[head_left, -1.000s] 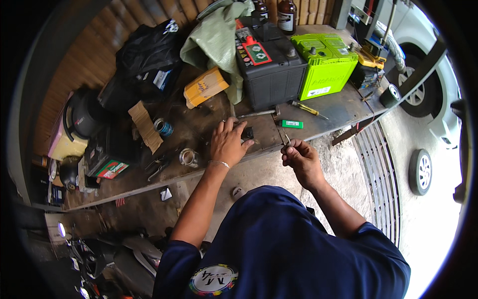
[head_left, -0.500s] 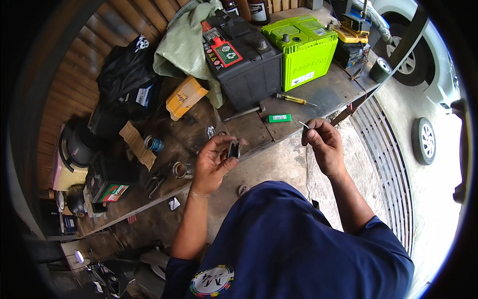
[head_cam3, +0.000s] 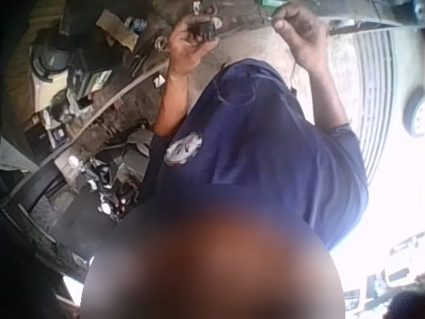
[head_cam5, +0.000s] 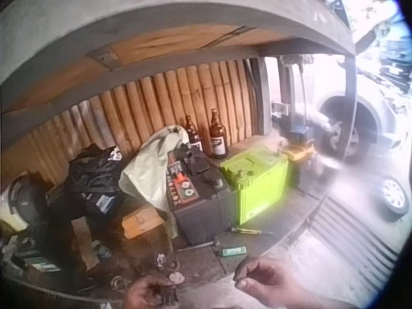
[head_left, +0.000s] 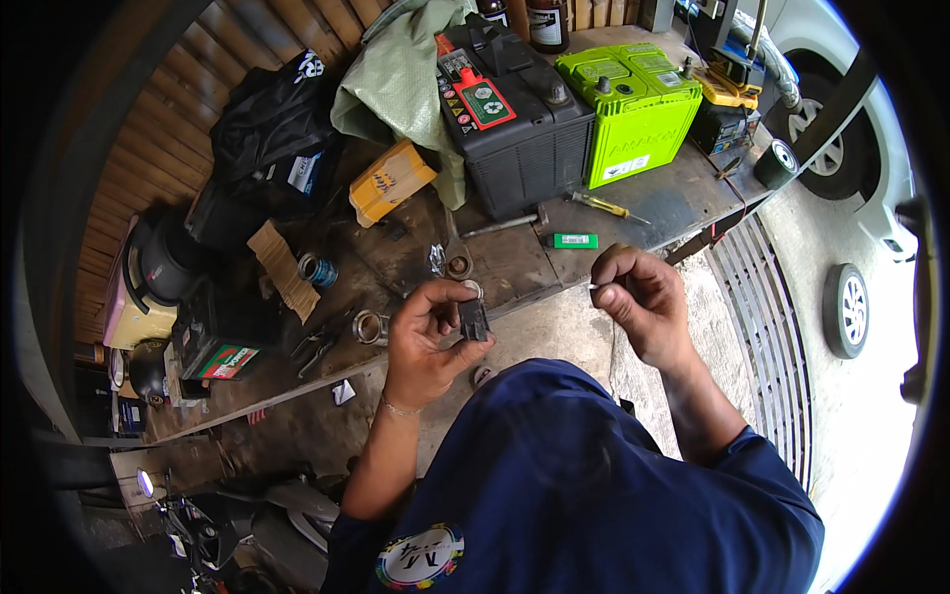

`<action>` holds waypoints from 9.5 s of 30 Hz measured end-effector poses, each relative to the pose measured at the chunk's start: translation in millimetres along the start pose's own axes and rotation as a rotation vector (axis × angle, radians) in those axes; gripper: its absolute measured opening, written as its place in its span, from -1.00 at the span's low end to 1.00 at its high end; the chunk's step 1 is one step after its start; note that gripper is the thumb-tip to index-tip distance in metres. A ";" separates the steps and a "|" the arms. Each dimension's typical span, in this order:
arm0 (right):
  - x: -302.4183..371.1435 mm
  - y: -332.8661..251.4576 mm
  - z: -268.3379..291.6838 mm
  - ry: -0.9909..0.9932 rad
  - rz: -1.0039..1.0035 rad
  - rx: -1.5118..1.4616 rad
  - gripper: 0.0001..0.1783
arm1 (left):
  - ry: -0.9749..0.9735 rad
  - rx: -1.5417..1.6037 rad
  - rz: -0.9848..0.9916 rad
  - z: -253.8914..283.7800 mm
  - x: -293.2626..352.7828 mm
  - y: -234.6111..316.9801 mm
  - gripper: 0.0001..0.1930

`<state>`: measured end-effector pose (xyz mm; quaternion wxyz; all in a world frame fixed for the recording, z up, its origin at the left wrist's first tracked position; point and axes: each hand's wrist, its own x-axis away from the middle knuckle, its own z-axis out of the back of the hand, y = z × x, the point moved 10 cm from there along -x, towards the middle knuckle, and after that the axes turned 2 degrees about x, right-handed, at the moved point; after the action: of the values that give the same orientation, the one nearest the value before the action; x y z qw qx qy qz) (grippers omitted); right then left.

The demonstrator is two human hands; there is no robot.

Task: The person holds a small black electronic component and uses a green lighter to heat its surface repeatedly. They rotate the component and apply the flame to different areas, then set the lighter down and continue handling the component with both hands.

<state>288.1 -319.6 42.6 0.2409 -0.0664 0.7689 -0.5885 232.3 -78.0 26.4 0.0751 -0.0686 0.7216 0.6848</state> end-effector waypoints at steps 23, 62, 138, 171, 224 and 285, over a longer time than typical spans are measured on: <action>-4.1 -42.5 -53.1 -0.114 0.145 0.412 -0.94 | 0.106 -0.640 -0.361 -13.9 4.2 73.1 -0.44; 4.7 -46.3 -67.6 -0.174 0.130 0.548 -0.88 | 0.109 -0.712 -0.381 -13.6 22.3 73.1 -0.46; 2.6 -30.0 -60.7 -0.209 0.009 0.598 -0.93 | 0.121 -0.885 -0.317 -21.3 16.3 64.0 -0.51; 3.5 -16.6 -53.0 -0.111 0.099 0.362 -0.91 | 0.063 0.025 -0.101 28.1 41.6 -5.8 -0.37; 16.9 29.3 -74.8 -0.050 -0.219 0.202 -0.87 | 0.235 -0.643 -0.337 0.5 27.3 40.2 -0.49; -11.2 -17.3 -88.2 -0.515 0.032 0.597 -0.88 | 0.114 -0.826 -0.365 -12.4 26.4 43.3 -0.54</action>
<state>255.2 -243.5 79.0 0.4437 -0.1268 0.4793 -0.7466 197.5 -88.0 64.0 0.1210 -0.2565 0.3671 0.8859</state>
